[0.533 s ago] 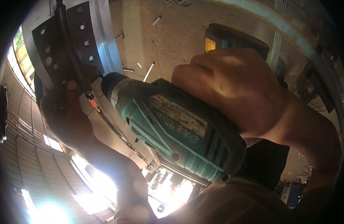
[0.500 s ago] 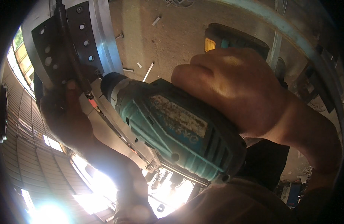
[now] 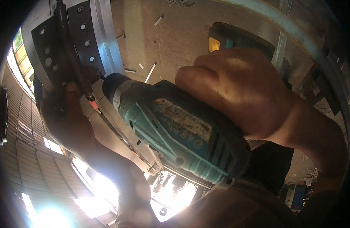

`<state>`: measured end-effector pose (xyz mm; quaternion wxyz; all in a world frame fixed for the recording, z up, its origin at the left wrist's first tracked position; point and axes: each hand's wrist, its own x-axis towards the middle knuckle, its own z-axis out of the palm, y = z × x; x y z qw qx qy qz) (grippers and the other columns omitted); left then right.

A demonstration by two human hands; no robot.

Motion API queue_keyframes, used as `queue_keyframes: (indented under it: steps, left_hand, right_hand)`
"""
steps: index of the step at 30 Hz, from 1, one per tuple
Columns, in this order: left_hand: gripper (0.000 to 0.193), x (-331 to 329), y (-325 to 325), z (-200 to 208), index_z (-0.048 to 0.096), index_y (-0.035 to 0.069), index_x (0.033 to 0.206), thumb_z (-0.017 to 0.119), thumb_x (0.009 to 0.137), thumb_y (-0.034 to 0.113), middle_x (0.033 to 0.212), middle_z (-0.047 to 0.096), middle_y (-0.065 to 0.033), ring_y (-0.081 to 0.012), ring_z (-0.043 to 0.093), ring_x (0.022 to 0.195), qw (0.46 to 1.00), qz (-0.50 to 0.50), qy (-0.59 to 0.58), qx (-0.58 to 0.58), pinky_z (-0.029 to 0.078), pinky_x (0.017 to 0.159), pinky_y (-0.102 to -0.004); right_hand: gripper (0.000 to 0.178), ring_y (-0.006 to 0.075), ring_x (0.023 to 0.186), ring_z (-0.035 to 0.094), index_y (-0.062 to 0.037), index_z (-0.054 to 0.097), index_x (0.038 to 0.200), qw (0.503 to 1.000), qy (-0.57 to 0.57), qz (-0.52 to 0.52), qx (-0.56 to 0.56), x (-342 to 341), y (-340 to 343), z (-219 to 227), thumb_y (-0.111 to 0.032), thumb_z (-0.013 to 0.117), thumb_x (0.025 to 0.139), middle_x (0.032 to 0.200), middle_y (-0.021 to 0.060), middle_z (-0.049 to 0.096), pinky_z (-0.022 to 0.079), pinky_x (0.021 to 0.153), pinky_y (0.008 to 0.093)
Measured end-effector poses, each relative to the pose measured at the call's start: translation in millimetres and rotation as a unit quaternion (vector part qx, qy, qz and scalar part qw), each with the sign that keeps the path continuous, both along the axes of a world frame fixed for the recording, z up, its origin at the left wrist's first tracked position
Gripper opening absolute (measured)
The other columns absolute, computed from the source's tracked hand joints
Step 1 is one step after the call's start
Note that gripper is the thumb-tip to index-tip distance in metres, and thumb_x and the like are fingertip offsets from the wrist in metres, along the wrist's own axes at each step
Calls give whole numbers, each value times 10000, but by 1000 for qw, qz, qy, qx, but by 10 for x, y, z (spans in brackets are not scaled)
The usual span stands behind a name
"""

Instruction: The person uses a cordless drill to fasten screws into a large metal frame or door panel. They repeatedly position the drill, drive screws into pre-drilled holes, and reposition the panel to access different fastening points. The person then walks away from the work area while holding the drill.

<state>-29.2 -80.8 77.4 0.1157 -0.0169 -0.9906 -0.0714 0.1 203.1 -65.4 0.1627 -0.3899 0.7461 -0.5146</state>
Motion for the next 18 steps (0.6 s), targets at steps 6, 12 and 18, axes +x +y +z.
queue_keyframes:
  steps: [6, 12, 18]
  left_hand:
    - [309, -12, -15, -11, 569, -6, 906, 809, 894, 188, 1438, 572, -182, -295, 592, 1206, 1000, -16, 6, -7, 478, 972, -393]
    - [294, -21, -34, -2, 589, -17, 942, 801, 902, 183, 1432, 572, -180, -294, 583, 1214, 1000, -20, -5, -5, 478, 967, -396]
    - [307, -31, -12, 12, 625, -39, 1045, 795, 907, 178, 1435, 565, -187, -300, 578, 1221, 999, -18, -19, -24, 482, 968, -401]
  right_hand:
    - [678, 294, 916, 681, -30, 501, 1355, 997, 5, -35, -67, 34, -44, -99, -245, 805, 789, 1070, 130, 673, 540, 860, 474]
    - [627, 274, 875, 679, -46, 513, 1333, 988, -9, -72, -135, 51, -143, -181, -259, 788, 811, 1062, 128, 674, 546, 825, 460]
    - [649, 286, 910, 686, -58, 516, 1344, 995, -14, -40, -88, 56, -79, -144, -281, 800, 804, 1074, 127, 672, 550, 846, 461]
